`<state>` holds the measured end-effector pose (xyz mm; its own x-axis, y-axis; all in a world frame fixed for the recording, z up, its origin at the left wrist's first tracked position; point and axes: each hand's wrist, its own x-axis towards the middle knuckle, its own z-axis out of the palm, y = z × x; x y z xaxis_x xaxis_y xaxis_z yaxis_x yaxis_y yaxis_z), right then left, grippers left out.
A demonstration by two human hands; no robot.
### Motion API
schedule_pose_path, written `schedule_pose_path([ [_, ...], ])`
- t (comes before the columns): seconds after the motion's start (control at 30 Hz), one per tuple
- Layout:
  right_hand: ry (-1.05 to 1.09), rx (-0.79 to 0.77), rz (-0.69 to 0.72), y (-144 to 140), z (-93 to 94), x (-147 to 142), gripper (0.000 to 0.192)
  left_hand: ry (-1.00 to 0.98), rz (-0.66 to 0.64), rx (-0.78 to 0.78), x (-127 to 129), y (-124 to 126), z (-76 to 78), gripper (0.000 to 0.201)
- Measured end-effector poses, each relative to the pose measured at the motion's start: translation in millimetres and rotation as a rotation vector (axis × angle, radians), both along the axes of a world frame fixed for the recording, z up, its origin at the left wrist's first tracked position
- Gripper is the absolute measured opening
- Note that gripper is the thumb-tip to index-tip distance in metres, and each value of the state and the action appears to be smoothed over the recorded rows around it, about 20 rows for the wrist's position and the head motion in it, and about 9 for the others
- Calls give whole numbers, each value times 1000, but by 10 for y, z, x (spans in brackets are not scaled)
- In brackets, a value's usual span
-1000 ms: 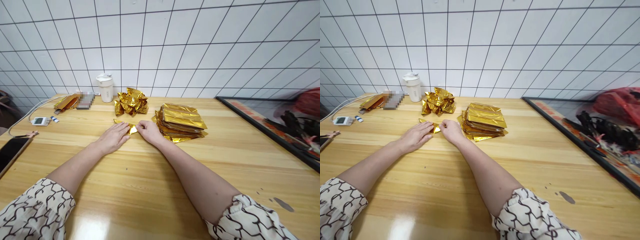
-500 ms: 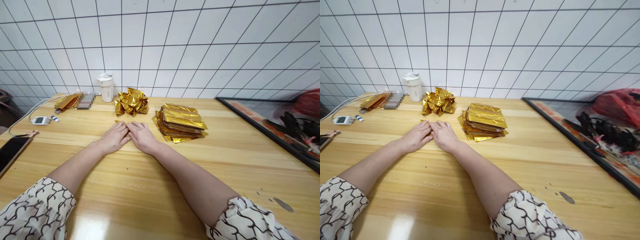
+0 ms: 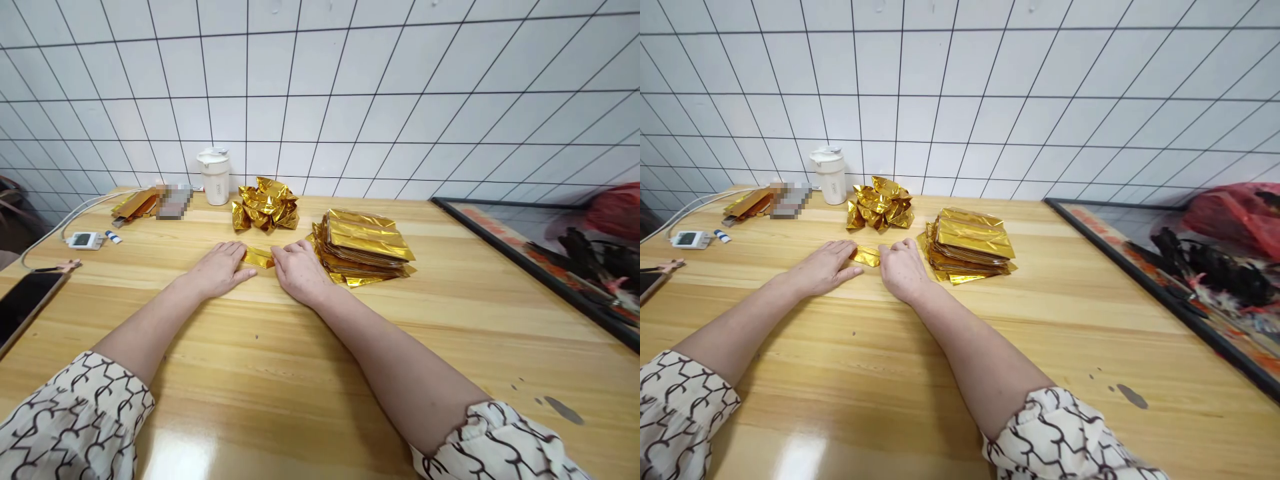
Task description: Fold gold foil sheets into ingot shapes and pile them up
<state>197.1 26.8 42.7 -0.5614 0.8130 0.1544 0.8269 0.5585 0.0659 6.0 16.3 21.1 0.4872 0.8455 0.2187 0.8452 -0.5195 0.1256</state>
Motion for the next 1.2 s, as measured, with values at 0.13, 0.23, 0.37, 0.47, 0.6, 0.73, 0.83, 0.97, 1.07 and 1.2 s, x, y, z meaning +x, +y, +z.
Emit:
schedule_pose_path([
  [0.13, -25, -2, -48, 31, 5, 37, 32, -11, 26, 4, -36, 23, 14, 30],
  [0.23, -20, 17, -66, 55, 7, 73, 32, -7, 35, 23, -69, 34, 11, 31],
  [0.37, -35, 41, -62, 77, -9, 114, 30, -11, 33, 35, -104, 50, -6, 31],
  [0.47, -20, 60, -43, 82, -46, 122, 27, -34, 24, 50, -114, 68, -36, 29],
  [0.6, 78, 57, -48, 92, -107, 112, 22, -81, 25, 45, -110, 95, -72, 25],
  [0.73, 183, -43, -167, 137, -114, 97, 15, -114, 71, 9, -97, 110, -67, 25],
  [0.83, 225, -138, -263, 181, -83, 85, 11, -120, 99, 5, -94, 115, -63, 27],
  [0.97, 282, -205, -293, 216, -71, 91, 4, -145, 114, 18, -102, 125, -99, 28],
  [1.07, 415, -235, -254, 224, -106, 119, 6, -196, 133, 64, -117, 139, -145, 24],
  [1.2, 668, -306, -121, 226, -149, 143, 12, -330, 125, 222, -150, 154, -148, 24],
])
